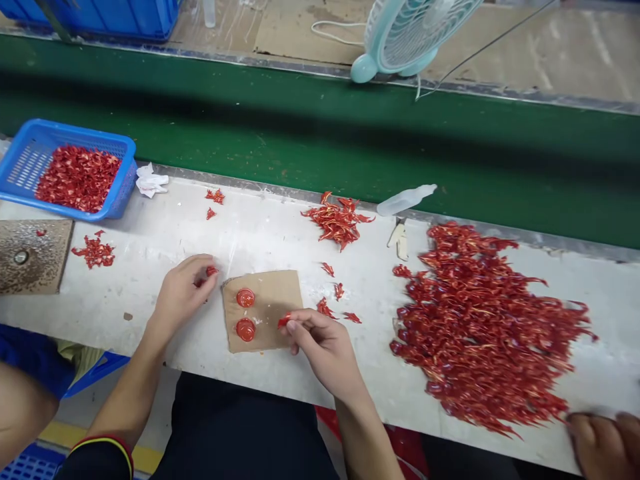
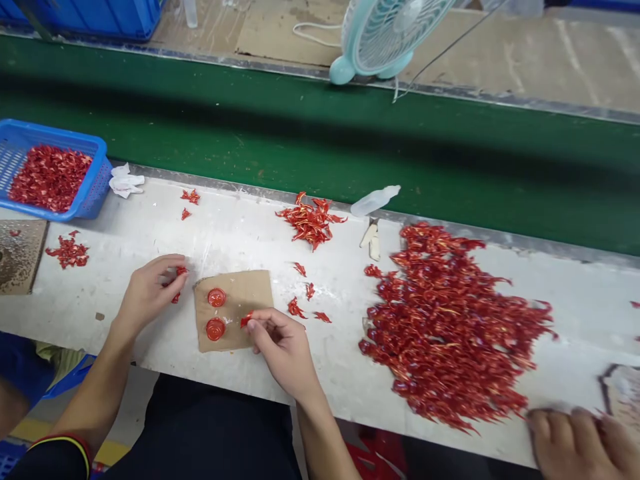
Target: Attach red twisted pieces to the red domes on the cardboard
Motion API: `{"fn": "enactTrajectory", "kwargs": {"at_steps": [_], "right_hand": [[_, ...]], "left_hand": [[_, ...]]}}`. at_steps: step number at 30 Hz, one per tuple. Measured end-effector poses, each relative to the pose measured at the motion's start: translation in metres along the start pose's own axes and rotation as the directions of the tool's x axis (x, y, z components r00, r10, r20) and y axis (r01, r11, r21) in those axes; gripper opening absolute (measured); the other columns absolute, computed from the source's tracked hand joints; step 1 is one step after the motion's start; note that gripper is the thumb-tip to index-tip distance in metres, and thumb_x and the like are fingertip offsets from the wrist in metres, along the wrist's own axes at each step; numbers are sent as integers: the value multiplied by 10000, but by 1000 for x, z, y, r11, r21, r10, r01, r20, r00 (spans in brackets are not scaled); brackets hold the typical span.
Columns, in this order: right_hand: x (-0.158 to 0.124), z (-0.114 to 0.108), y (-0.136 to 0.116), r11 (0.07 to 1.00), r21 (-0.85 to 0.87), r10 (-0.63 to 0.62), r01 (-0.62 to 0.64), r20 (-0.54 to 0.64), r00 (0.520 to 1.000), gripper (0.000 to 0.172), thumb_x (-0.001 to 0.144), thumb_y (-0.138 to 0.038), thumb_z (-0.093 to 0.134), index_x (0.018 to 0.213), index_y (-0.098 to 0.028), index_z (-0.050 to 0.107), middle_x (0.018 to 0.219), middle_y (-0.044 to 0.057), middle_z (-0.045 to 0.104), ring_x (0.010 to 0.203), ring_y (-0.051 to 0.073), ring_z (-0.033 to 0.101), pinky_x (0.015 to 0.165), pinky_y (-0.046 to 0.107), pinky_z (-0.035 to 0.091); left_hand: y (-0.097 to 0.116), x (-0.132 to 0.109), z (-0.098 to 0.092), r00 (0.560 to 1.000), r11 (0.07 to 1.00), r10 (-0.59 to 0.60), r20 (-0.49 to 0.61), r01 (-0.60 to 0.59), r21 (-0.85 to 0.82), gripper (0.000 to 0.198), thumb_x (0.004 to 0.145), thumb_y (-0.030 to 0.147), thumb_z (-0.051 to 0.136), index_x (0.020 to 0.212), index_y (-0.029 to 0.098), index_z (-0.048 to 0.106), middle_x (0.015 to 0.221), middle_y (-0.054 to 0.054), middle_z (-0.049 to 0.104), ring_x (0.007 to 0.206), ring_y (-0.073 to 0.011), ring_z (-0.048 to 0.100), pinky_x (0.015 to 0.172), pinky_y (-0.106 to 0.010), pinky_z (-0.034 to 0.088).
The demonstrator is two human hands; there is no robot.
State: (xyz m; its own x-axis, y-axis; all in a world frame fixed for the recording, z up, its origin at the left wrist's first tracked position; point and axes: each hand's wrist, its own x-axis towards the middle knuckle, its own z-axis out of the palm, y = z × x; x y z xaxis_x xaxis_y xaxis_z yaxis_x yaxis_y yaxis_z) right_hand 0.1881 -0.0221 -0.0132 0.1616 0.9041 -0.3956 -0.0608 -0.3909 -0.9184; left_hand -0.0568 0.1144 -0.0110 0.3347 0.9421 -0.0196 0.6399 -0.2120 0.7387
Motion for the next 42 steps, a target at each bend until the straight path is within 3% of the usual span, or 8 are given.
{"fn": "enactTrajectory", "kwargs": {"at_steps": [4,10,18,22,26,29,36,42], "right_hand": [[8,13,-2,1000,10,26,-26,42,999,332,877,-534,704,860,-202,696,644,15,647,514,130,533,502,274,493],[2,21,-3,995,-70,77,-70,106,991,349,856,-551,722,830,-205,689,618,-1,609,527,131,517,498,265,485],[-12,30,15,994,-95,54,-51,36,998,323,889,-538,684,821,-223,656,588,-20,568,522,139,515,524,279,478],[-10,36,27,996,-83,-16,11,-64,998,296,886,-511,683,816,-227,642,625,-5,600,544,149,535,540,289,478],[-2,41,32,997,-40,-68,61,-176,982,247,907,-475,656,849,-237,629,638,-7,618,586,167,595,595,311,521],[4,38,30,997,-38,-81,74,-214,974,234,905,-463,655,851,-237,626,647,-10,623,594,170,617,607,315,534],[12,21,20,999,38,-32,38,-132,991,210,892,-420,705,846,-219,666,665,-11,635,533,126,564,540,271,499],[34,20,5,985,167,50,-41,-53,997,244,848,-434,762,825,-203,686,679,-10,667,475,98,541,468,237,470]], "left_hand": [[6,-18,-9,986,878,-162,46,165,-450,245,864,334,745,1080,220,757,1010,-67,761,765,-179,705,669,-304,589],[8,-42,-11,982,720,-173,74,177,-671,188,829,212,778,1009,263,802,1131,-73,748,1065,-225,693,825,-323,602],[10,-74,-2,938,609,-262,227,343,-715,276,874,332,732,1142,293,789,1261,-79,733,1102,-264,713,916,-423,636],[4,-88,6,915,549,-332,230,386,-742,255,866,333,758,1110,264,786,1142,-73,769,928,-211,739,898,-381,626],[0,-92,13,911,488,-344,230,382,-784,243,823,284,806,1060,263,758,1003,-38,754,735,-133,681,717,-284,607],[2,-88,14,917,498,-348,196,358,-790,187,780,276,839,939,234,752,1056,-56,730,841,-163,695,741,-297,614],[5,-84,12,905,493,-375,199,376,-784,134,850,311,778,949,220,774,1221,-96,728,894,-200,754,863,-359,624],[10,-84,17,896,433,-355,268,412,-802,224,874,287,760,1092,237,746,1093,-69,763,787,-148,733,679,-252,609]]}}
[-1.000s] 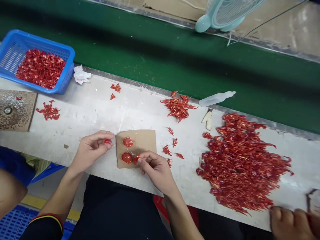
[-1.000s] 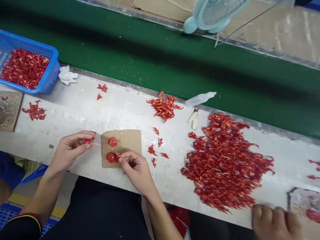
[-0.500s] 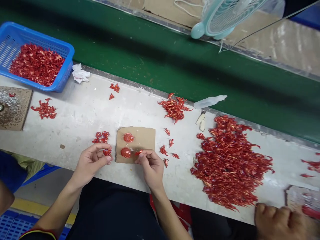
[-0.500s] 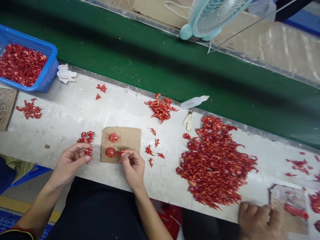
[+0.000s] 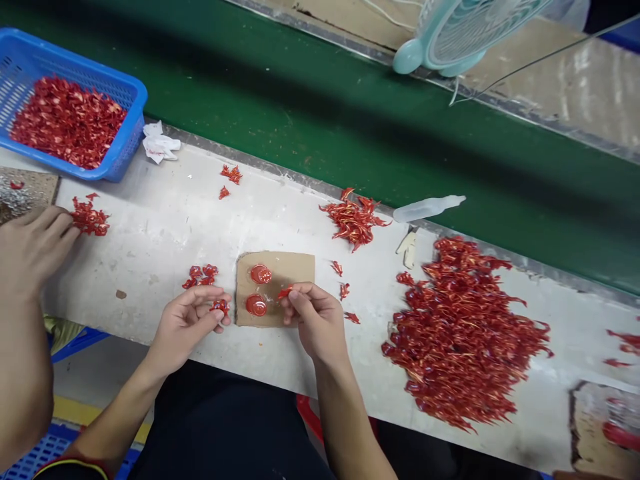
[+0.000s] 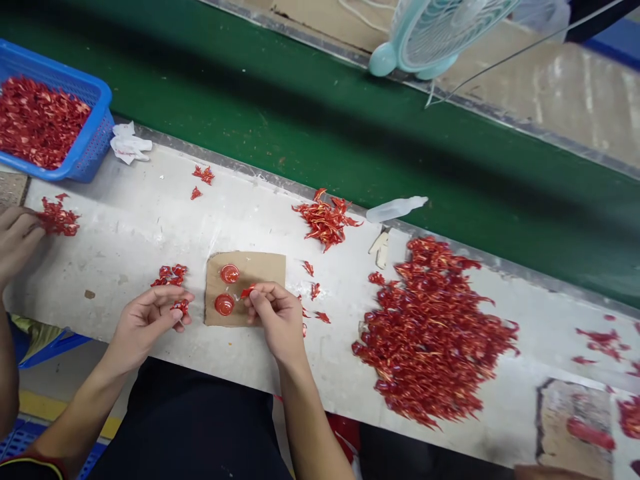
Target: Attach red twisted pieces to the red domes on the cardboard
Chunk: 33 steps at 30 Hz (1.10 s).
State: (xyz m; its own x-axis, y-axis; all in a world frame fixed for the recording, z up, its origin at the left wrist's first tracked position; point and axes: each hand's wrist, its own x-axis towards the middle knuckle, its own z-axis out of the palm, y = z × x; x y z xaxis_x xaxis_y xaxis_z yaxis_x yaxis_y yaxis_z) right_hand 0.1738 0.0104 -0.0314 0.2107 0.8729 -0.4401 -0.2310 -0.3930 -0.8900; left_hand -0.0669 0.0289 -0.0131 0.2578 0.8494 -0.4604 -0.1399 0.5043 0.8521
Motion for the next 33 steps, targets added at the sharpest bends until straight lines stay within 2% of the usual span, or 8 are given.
{"fn": "enactTrajectory", "kwargs": {"at_steps": [6,12,17,22,28,31,33], "right_hand": [[19,15,-14,995,-97,-30,28,-10,1000,262,830,-426,771,796,-181,683,637,-20,644,445,80,523,458,218,436],[21,24,-16,984,-178,-27,20,-39,999,285,835,-448,753,797,-180,665,557,-42,579,432,91,517,453,219,422],[21,26,-12,983,-186,-11,3,-42,999,283,850,-450,748,817,-179,673,558,-45,572,435,87,508,447,212,419],[20,23,-10,998,-44,45,-44,22,999,266,853,-433,764,796,-188,677,531,-60,534,411,67,447,411,192,374],[12,25,-26,945,254,175,-206,140,975,270,769,-408,834,727,-197,670,533,-62,488,440,63,370,366,168,347],[6,25,-31,931,292,177,-219,165,970,243,777,-387,840,744,-201,687,524,-68,478,429,58,363,359,162,347],[1,24,-30,946,266,138,-182,176,975,217,812,-374,822,762,-205,695,534,-63,498,427,62,392,367,170,370]], "left_hand": [[0,4,10,999,999,43,-2,-43,-10,109,849,234,781,952,208,760,1165,-71,736,793,-114,708,671,-207,594],[1,9,13,998,995,58,-22,-60,-78,112,846,212,782,956,204,764,1014,-54,762,716,-97,691,689,-220,602],[3,12,14,997,996,76,-17,-77,-51,143,849,206,779,992,219,783,1022,-54,766,709,-94,684,695,-216,600],[5,14,15,997,996,82,1,-82,-20,254,914,256,709,1160,258,772,1275,-91,713,848,-159,750,718,-248,630],[6,17,22,1000,998,27,0,-27,-55,302,905,273,724,1206,263,755,1225,-89,743,913,-202,767,688,-252,646],[5,19,30,999,994,51,4,-51,-94,281,878,248,756,1157,272,769,1153,-68,765,925,-193,755,674,-235,638],[4,19,35,997,992,77,12,-76,-98,263,848,228,785,1108,269,780,1147,-63,764,962,-193,738,662,-222,629]]}}
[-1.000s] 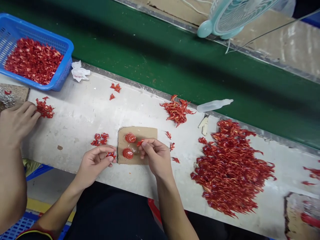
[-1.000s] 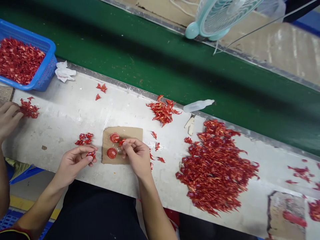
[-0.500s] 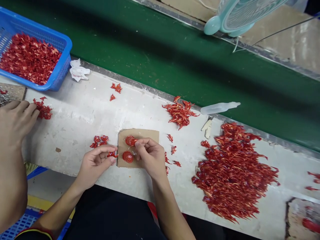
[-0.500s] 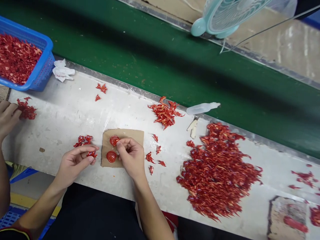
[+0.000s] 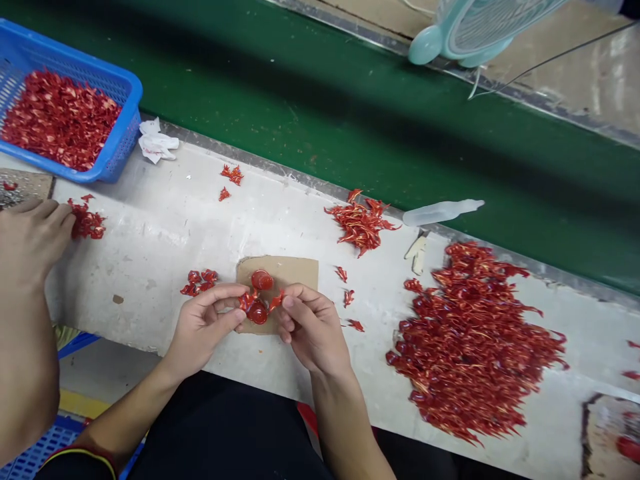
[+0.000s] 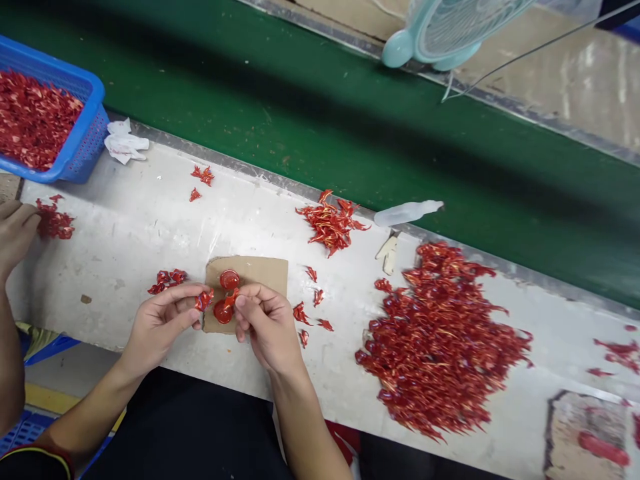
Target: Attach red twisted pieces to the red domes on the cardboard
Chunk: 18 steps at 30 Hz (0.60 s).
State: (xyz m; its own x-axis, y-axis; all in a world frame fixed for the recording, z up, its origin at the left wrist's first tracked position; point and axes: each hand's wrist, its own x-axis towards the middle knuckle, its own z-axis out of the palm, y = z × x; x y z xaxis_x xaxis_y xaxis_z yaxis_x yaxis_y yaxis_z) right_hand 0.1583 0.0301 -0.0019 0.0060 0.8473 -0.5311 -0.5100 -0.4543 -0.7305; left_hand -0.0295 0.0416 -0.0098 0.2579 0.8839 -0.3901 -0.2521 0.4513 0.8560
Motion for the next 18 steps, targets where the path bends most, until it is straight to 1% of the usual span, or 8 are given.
{"fn": "enactTrajectory", "kwargs": {"at_steps": [2,5,10,13,18], "right_hand": [[-5,0,2,995,-77,-59,61,20,998,190,857,-359,788,787,-207,700,560,-56,533,431,66,437,391,183,408],[-11,2,2,969,-207,-133,136,29,991,152,893,-341,755,833,-210,707,610,-50,576,442,69,491,423,195,451],[-16,12,-3,915,-346,-221,207,0,975,155,894,-354,741,835,-213,711,604,-46,587,473,84,504,441,204,479],[-19,17,-3,894,-383,-266,232,-37,963,149,895,-365,739,863,-220,722,639,-33,620,487,91,524,454,217,492],[-24,18,2,869,-399,-347,293,-68,935,112,919,-344,717,922,-231,720,741,-8,672,505,93,541,457,227,491]], "left_hand": [[-1,-1,4,1000,999,27,8,-27,17,251,830,209,800,1075,262,785,1181,-65,752,996,-192,723,668,-213,622],[0,-2,7,998,997,59,17,-60,57,232,827,186,798,1049,252,792,1182,-66,751,1011,-178,719,748,-218,621],[3,-3,11,995,989,94,24,-96,114,210,825,169,792,1024,237,798,1162,-73,760,1060,-192,720,888,-274,619],[5,-4,14,996,989,92,20,-94,110,202,827,178,791,1019,239,798,1159,-72,761,1054,-201,727,892,-298,627],[5,-6,18,999,993,55,4,-55,101,200,819,217,805,1017,238,801,1174,-72,758,991,-202,745,856,-309,645]]}}
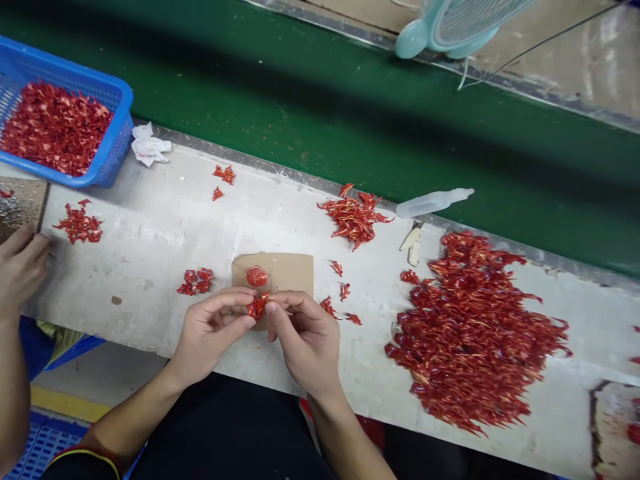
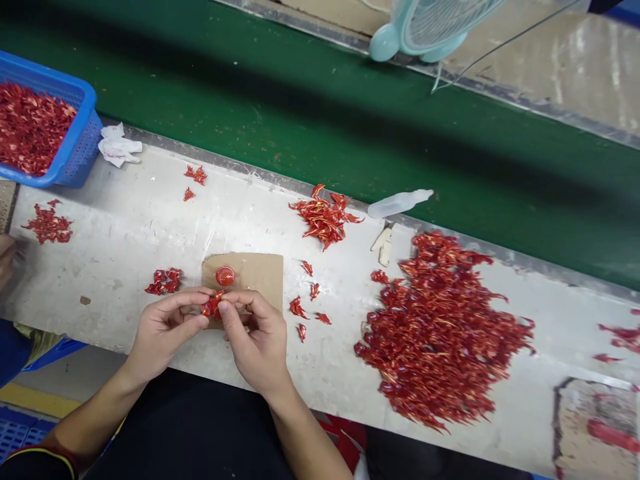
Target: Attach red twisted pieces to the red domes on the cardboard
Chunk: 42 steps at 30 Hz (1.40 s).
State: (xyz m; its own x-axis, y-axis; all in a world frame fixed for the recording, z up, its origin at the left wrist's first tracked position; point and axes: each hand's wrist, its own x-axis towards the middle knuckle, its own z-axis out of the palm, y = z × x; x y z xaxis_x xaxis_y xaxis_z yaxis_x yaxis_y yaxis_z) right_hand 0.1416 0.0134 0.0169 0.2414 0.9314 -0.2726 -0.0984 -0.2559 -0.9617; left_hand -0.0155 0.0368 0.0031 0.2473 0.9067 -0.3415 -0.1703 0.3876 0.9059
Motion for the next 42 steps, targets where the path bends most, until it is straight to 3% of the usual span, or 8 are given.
{"fn": "enactTrajectory", "kwargs": {"at_steps": [8,17,24,26,29,35,38,42], "right_hand": [[-8,-5,7,997,-44,-62,61,-27,998,82,938,-308,699,928,-232,725,773,5,674,541,98,551,471,232,494],[-19,-14,6,1000,-1,-21,21,-51,998,110,890,-285,764,984,-248,721,866,24,757,706,167,713,651,303,631],[-31,-28,12,1000,14,-15,17,-84,996,143,905,-280,742,974,-259,619,866,7,718,762,156,700,694,279,594],[-33,-34,20,999,48,1,3,-84,996,209,897,-279,748,959,-263,549,860,-2,707,742,151,684,666,271,569],[-36,-49,32,998,51,31,-26,-94,995,258,896,-284,742,938,-265,487,844,-8,694,701,147,657,642,271,536],[-50,-92,44,999,-36,21,-34,-317,948,247,898,-270,713,885,-270,466,864,5,670,738,170,647,661,294,506],[-59,-119,51,991,-135,-64,-3,-492,868,249,874,-258,721,863,-282,473,879,3,662,766,188,654,698,320,526],[-79,-160,70,942,-333,-219,-48,-715,664,268,810,-217,762,839,-285,505,900,39,663,824,222,677,713,348,534]], "left_hand": [[-9,-4,5,1000,994,-26,1,26,-109,241,834,171,793,1054,271,797,1244,-55,753,1134,-201,721,961,-287,608],[-2,-10,18,988,979,154,-29,-149,137,199,842,198,779,1024,270,815,1145,-79,765,1051,-221,744,843,-305,659],[-17,-19,25,974,949,184,136,-212,235,288,902,186,700,1164,288,767,1238,-96,729,1106,-241,724,861,-346,651],[-13,-13,15,941,865,249,227,-322,384,356,896,164,696,1222,301,741,1259,-91,726,1135,-256,704,923,-394,622],[2,5,-15,830,544,423,365,-554,630,446,857,124,711,1245,345,728,1240,-56,740,1179,-284,659,1084,-487,496],[23,47,-79,831,45,396,390,-442,896,338,874,253,694,1209,293,725,1209,-75,724,1079,-329,663,1001,-485,464],[21,57,-86,850,19,340,402,-433,901,221,898,302,671,1105,343,734,1097,4,750,998,-278,693,950,-428,497],[21,59,-80,922,82,269,279,-311,947,173,909,340,647,1051,399,727,1050,78,758,983,-253,691,890,-384,520]]}}
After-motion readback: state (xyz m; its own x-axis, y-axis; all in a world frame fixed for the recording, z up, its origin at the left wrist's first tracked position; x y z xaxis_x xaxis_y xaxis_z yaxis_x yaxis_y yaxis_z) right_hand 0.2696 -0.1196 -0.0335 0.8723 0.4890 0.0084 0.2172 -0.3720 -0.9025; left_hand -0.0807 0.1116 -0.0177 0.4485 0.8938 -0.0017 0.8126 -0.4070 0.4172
